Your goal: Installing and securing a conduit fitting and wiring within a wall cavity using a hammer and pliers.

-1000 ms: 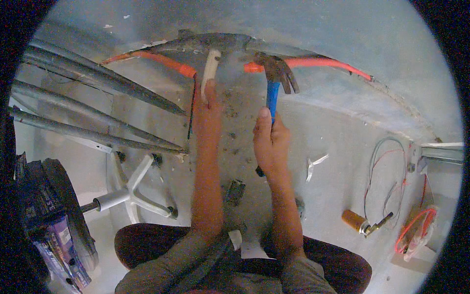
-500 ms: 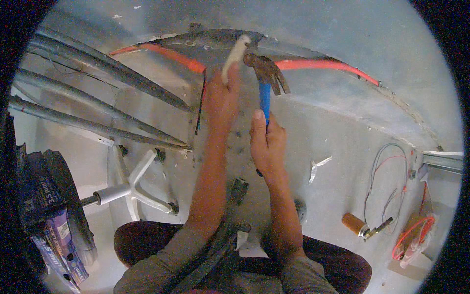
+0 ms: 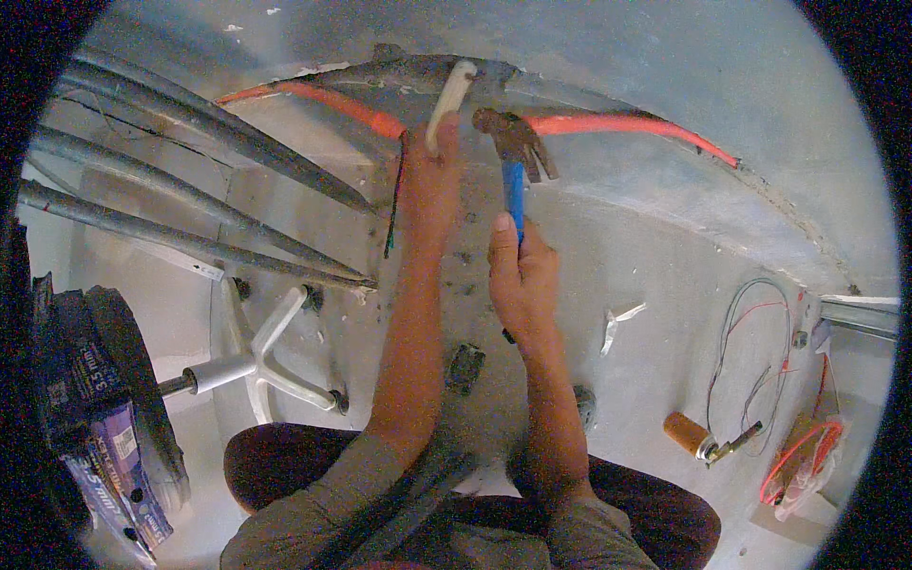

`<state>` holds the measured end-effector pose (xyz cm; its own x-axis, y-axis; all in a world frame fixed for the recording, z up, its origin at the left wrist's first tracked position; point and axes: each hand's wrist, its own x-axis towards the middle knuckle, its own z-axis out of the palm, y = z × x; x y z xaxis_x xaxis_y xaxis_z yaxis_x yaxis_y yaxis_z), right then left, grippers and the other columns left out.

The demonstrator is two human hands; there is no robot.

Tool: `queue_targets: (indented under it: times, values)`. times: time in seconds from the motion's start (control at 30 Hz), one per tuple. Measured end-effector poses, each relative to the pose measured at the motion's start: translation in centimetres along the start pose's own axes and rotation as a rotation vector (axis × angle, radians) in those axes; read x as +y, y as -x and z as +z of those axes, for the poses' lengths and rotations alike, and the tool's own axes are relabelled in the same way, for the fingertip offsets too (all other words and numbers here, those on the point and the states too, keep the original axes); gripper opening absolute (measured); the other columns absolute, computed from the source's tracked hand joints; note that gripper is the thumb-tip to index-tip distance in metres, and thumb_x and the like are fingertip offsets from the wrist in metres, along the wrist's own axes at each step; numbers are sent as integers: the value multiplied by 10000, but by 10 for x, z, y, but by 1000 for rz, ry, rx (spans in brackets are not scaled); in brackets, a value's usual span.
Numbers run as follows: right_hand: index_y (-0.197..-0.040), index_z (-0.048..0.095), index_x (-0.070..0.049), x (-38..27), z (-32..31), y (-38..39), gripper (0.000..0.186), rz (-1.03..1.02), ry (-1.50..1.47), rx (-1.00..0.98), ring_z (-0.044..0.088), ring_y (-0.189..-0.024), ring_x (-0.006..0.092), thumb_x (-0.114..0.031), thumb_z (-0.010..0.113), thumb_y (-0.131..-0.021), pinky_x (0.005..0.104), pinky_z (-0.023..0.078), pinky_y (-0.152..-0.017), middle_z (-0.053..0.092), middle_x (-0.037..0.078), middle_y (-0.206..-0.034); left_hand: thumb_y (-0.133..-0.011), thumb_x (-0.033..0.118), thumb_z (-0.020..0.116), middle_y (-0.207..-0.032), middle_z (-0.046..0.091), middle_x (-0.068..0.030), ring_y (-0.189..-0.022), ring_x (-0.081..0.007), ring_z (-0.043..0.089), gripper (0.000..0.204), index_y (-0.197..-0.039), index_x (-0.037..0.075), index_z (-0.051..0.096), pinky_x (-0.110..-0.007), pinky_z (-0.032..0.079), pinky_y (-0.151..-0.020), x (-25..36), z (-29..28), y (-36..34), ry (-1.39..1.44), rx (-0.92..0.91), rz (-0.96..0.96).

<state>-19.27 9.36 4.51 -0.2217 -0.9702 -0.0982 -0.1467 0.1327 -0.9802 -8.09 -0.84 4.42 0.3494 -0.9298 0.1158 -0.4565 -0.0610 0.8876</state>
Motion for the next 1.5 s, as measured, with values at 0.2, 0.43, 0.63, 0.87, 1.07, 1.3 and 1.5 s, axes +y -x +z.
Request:
queue_targets:
  times: [0.2, 0.43, 0.63, 0.87, 1.07, 1.3, 1.5]
  values:
    - [-829, 562, -32, 4, -7, -4, 412, 14, 22, 15, 463, -543, 98, -368, 490, -1055, 325, 378, -497, 505, 5, -596, -985, 555, 527, -889, 690, -276, -843, -450, 680, 640, -1189, -42, 635, -501, 515, -730, -34, 2, 41, -102, 113, 39]
    - [-879, 601, -1, 4, -20, -13, 416, -119, 174, -31, 472, -490, 147, -380, 529, -1033, 366, 382, -486, 479, 101, -544, -960, 459, 618, -826, 664, -242, -791, -420, 657, 477, -997, -16, 647, -489, 499, -695, -99, 3, 57, -214, -167, 80]
    - [-888, 608, 2, 9, -17, -8, 397, -191, 232, -51, 480, -449, 216, -370, 560, -1019, 386, 395, -480, 476, 130, -529, -958, 455, 626, -868, 664, -246, -829, -437, 646, 464, -1043, 0, 655, -496, 497, -708, -128, 20, 63, -130, -250, 207]
    - [-876, 582, -4, -15, -37, -4, 375, -220, 279, -10, 551, -482, 344, -357, 587, -1004, 428, 430, -499, 514, 174, -542, -999, 403, 602, -756, 607, -150, -718, -260, 608, 415, -1055, -7, 640, -411, 475, -652, -53, 22, 38, 227, -239, 91]
    - [-899, 560, 6, -49, -40, -11, 334, -389, 745, -245, 609, -628, 464, -313, 625, -970, 505, 459, -565, 601, 240, -661, -1014, 352, 567, -760, 557, -12, -689, -108, 513, 295, -945, 68, 609, -287, 396, -568, -87, 57, 57, 802, -284, -51]
    - [-876, 552, 18, -76, -39, -22, 298, -556, 895, -230, 554, -585, 444, -252, 620, -982, 480, 410, -543, 555, 224, -658, -1032, 386, 505, -829, 562, -16, -703, -138, 541, 327, -1055, 63, 547, -293, 444, -623, -23, 64, 20, 1190, -298, -418]
    - [-912, 545, 17, -97, -44, -35, 275, -594, 1148, -196, 604, -633, 445, -240, 605, -985, 506, 467, -557, 606, 236, -714, -1035, 413, 476, -788, 534, -33, -683, -154, 519, 366, -1064, 51, 519, -299, 438, -612, -10, 86, 18, 840, -200, -66]
